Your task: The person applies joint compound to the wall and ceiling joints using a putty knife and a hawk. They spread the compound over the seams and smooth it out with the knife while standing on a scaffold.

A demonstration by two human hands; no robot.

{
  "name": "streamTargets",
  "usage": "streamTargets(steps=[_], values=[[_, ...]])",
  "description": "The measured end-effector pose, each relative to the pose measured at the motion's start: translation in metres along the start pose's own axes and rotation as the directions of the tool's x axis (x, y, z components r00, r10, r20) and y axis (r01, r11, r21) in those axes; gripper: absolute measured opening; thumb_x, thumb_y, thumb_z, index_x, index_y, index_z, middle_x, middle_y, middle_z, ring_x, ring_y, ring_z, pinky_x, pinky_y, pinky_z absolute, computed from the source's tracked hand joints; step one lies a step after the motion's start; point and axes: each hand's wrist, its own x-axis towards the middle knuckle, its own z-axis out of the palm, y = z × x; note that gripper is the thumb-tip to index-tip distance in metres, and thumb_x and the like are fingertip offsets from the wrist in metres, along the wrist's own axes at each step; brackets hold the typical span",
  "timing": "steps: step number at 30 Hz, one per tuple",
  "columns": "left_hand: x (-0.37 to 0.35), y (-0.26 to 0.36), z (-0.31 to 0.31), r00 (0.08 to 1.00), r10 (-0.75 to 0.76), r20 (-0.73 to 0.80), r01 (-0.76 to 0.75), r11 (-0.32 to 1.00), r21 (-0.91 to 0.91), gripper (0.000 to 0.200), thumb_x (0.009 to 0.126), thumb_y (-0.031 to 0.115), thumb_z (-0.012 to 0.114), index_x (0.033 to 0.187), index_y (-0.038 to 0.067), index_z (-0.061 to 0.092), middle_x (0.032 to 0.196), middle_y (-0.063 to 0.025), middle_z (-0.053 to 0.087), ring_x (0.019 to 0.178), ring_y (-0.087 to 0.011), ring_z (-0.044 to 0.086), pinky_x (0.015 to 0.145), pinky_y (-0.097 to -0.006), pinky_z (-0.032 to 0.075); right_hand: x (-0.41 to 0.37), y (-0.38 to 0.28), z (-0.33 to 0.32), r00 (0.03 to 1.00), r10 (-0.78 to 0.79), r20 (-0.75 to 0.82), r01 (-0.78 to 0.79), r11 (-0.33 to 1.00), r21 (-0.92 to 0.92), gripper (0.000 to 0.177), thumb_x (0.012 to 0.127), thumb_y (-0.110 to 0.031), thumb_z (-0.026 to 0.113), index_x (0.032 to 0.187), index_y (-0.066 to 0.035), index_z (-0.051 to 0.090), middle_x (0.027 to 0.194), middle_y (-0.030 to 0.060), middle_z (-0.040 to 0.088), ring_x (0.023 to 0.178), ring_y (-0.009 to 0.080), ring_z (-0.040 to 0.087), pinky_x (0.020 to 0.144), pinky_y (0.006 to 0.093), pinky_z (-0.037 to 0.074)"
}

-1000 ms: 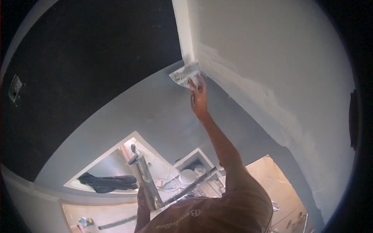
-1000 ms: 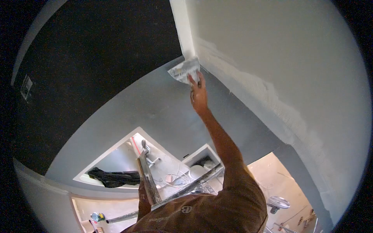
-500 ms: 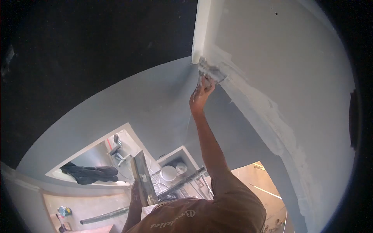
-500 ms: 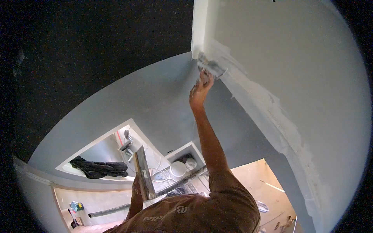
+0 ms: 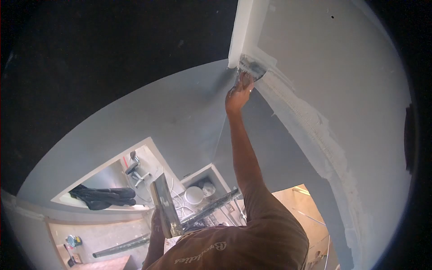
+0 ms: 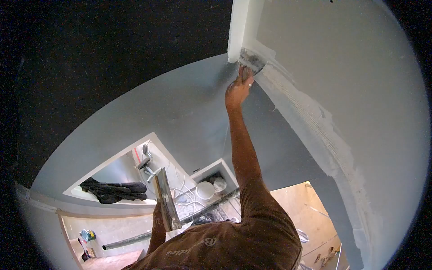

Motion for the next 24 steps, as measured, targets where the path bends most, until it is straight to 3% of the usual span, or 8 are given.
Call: streamTargets(steps=[13, 14, 15, 17, 19, 20, 22, 24], values=[[0.017, 0.006, 0.001, 0.988, -0.021, 0.152, 0.02, 1.0, 0.009, 0.035, 0.105, 0.032, 0.05, 0.129, 0.007, 0.058, 0.099, -0.0038, 0.066, 0.081, -0.0127, 0.066, 0.064, -0.025, 0.055, -0.08, 0.019, -0.076, 0.974, -0.076, 0.211, 0.078, 0.997, -0.002, 0.061, 0.083, 0.008, 0.056, 0.142, -0.006, 0.045, 0.14, 0.0231, 0.039, 0.126, 0.0398, 0.047, 0.106, 0.0393, 0.04], [0.025, 0.006, 0.012, 0.986, -0.05, 0.156, 0.052, 0.999, -0.009, 0.037, 0.106, 0.032, 0.049, 0.132, 0.007, 0.056, 0.104, -0.0057, 0.066, 0.088, -0.0147, 0.066, 0.071, -0.0278, 0.056, -0.095, 0.011, -0.088, 0.911, 0.304, 0.277, -0.411, 0.651, 0.638, 0.059, 0.085, 0.007, 0.056, 0.141, -0.008, 0.045, 0.138, 0.0222, 0.04, 0.125, 0.0379, 0.047, 0.103, 0.0409, 0.043], [0.032, 0.004, 0.024, 0.984, -0.079, 0.16, 0.085, 0.996, -0.029, 0.039, 0.106, 0.033, 0.047, 0.135, 0.006, 0.054, 0.11, -0.0076, 0.066, 0.095, -0.0168, 0.066, 0.078, -0.0307, 0.057, -0.112, 0.004, -0.102, 0.691, 0.461, 0.556, -0.532, -0.197, 0.824, 0.057, 0.086, 0.005, 0.057, 0.141, -0.009, 0.046, 0.137, 0.0214, 0.04, 0.125, 0.036, 0.047, 0.1, 0.0424, 0.045], [0.053, -0.003, 0.056, 0.97, -0.022, 0.243, 0.028, 0.999, -0.024, 0.047, 0.105, 0.034, 0.05, 0.141, 0.005, 0.047, 0.126, -0.0113, 0.062, 0.11, -0.0218, 0.064, 0.094, -0.0397, 0.054, -0.13, -0.022, -0.164, 0.721, 0.265, 0.64, -0.68, 0.094, 0.727, 0.056, 0.087, 0.001, 0.061, 0.14, -0.01, 0.046, 0.135, 0.0189, 0.041, 0.125, 0.0327, 0.047, 0.093, 0.0439, 0.05], [0.063, -0.002, 0.105, 0.98, -0.037, 0.198, 0.026, 0.998, 0.055, 0.049, 0.103, 0.036, 0.053, 0.139, 0.002, 0.05, 0.126, -0.0163, 0.063, 0.108, -0.0279, 0.065, 0.096, -0.0401, 0.054, -0.127, -0.051, -0.224, 0.786, -0.116, 0.607, -0.346, 0.731, 0.588, 0.047, 0.091, -0.006, 0.065, 0.136, -0.006, 0.05, 0.141, 0.0158, 0.039, 0.123, 0.0248, 0.052, 0.08, 0.0287, 0.059], [0.073, 0.0, 0.124, 0.963, -0.054, 0.263, 0.04, 0.997, 0.059, 0.05, 0.103, 0.035, 0.053, 0.141, 0.003, 0.048, 0.13, -0.0148, 0.061, 0.113, -0.027, 0.063, 0.097, -0.0399, 0.053, -0.122, -0.059, -0.245, 0.781, -0.109, 0.616, -0.356, 0.732, 0.581, 0.047, 0.091, -0.006, 0.065, 0.136, -0.006, 0.05, 0.141, 0.0158, 0.039, 0.123, 0.0248, 0.052, 0.08, 0.0287, 0.059], [0.101, -0.025, 0.119, 0.938, -0.006, 0.348, -0.015, 0.998, 0.057, 0.054, 0.103, 0.035, 0.055, 0.144, 0.003, 0.045, 0.135, -0.0132, 0.057, 0.118, -0.026, 0.061, 0.099, -0.0396, 0.052, -0.118, -0.063, -0.284, 0.406, -0.347, 0.845, -0.582, 0.615, 0.532, 0.044, 0.093, -0.011, 0.066, 0.135, -0.004, 0.055, 0.147, 0.0189, 0.032, 0.13, 0.0315, 0.049, 0.095, 0.038, 0.058], [0.159, -0.067, 0.084, 0.89, 0.049, 0.453, -0.134, 0.978, 0.157, 0.057, 0.101, 0.035, 0.058, 0.144, 0.001, 0.044, 0.136, -0.014, 0.056, 0.119, -0.0252, 0.06, 0.099, -0.0399, 0.052, -0.129, -0.045, -0.304, 0.383, -0.43, 0.818, -0.549, 0.606, 0.576, 0.044, 0.093, -0.013, 0.065, 0.135, -0.004, 0.056, 0.149, 0.0203, 0.03, 0.133, 0.0342, 0.046, 0.099, 0.0415, 0.056]])
